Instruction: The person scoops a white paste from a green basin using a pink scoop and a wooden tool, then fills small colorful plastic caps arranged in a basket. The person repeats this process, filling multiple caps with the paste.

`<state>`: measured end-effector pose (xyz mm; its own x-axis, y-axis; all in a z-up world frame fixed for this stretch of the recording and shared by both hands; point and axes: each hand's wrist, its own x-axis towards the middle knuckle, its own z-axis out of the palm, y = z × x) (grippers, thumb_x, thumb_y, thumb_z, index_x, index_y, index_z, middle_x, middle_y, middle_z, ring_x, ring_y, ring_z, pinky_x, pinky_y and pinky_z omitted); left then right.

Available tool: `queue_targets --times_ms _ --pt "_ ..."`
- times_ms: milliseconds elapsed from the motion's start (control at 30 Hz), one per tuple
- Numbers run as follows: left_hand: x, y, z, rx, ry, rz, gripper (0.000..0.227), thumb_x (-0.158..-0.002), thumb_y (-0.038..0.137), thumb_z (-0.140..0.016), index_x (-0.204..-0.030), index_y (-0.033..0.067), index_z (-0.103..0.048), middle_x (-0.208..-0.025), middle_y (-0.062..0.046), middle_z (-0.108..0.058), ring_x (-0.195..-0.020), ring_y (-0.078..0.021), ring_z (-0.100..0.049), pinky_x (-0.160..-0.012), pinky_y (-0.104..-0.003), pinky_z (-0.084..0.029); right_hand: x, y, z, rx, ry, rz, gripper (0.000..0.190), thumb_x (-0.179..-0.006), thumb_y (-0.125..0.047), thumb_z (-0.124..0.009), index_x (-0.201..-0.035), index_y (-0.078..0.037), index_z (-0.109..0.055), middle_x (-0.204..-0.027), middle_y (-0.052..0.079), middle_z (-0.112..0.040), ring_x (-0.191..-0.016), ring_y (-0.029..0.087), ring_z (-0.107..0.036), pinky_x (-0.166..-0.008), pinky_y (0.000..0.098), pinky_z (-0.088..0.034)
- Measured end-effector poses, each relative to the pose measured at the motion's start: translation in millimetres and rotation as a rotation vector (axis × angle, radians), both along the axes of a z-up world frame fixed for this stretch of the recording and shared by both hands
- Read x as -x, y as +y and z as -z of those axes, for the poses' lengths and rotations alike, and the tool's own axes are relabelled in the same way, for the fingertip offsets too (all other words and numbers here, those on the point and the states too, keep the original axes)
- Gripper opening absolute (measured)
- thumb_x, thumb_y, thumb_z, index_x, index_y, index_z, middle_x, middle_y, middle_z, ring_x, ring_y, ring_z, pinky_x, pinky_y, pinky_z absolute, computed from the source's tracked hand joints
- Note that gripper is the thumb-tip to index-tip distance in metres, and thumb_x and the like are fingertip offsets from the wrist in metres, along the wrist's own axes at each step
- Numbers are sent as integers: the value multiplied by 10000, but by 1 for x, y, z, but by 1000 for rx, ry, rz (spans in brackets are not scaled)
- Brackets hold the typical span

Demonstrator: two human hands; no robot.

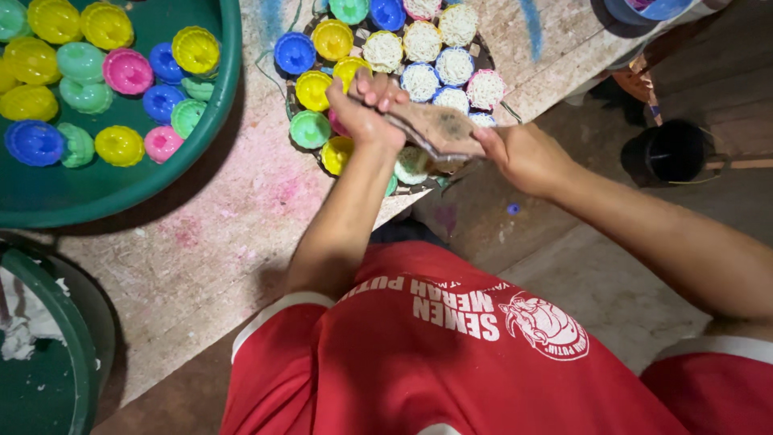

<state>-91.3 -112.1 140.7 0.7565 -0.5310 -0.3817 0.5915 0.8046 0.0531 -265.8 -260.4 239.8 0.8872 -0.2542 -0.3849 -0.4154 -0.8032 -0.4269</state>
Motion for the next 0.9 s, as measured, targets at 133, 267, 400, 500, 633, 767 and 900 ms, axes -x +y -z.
queue_targets --times_ms 133,267,400,500,633,767,900 --pt "-15 -1 -6 102 -50 86 448 -953 523 -349 -737 134 -407 -609 -7 -358 -554 -186 -370 -661 -393 -407 -2 -10 7 -24 -118 21 604 -1090 -472 -392 -872 9 -686 -772 254 -657 -744 441 -634 -699 505 -487" --pt "-9 17 29 -247 -81 439 541 -987 584 -241 -1040 88 -450 -847 -65 -530 -662 -195 -550 -668 -369 -427 9 -18 12 -218 -139 56 615 -1098 -474 -372 -807 15 -606 -646 151 -575 -634 275 -572 -655 429 -481" --pt "13 26 80 -636 -402 858 726 -1031 637 -260 -1375 24 -442 -999 -103 -608 -621 -172 -588 -472 -282 -356 17 -28 19 -248 -128 116 604 -1094 -477 -356 -786 -5 -573 -615 101 -533 -602 207 -522 -609 394 -457" --pt "27 38 95 -733 -655 886 693 -1007 499 -433 -1531 52 -355 -1095 -86 -732 -577 -163 -568 -422 -269 -365 15 -34 34 -224 -250 87 593 -1116 -473 -373 -806 -4 -563 -628 99 -510 -623 201 -506 -620 388 -453" --pt "47 72 70 -1172 -1651 553 807 -874 143 -603 -1600 57 -261 -1089 -56 -785 -610 -261 -635 -545 -407 -502 19 -44 49 -219 -303 186 609 -1124 -471 -369 -766 -12 -546 -611 70 -507 -597 174 -514 -598 374 -443" --pt "59 106 15 -1478 -2124 491 754 -864 117 -659 -1565 94 -380 -1004 -123 -750 -643 -315 -689 -566 -469 -547 20 -48 37 -344 -299 249 607 -1127 -470 -371 -760 -16 -537 -609 53 -506 -576 153 -500 -552 362 -407" --pt "46 116 -67 -1501 -2043 115 411 -891 157 -661 -1293 98 -598 -968 -124 -715 -781 -316 -697 -682 -459 -557 10 -28 -6 -452 -406 8 520 -1098 -479 -456 -953 -5 -613 -674 65 -552 -629 180 -526 -574 333 -435"
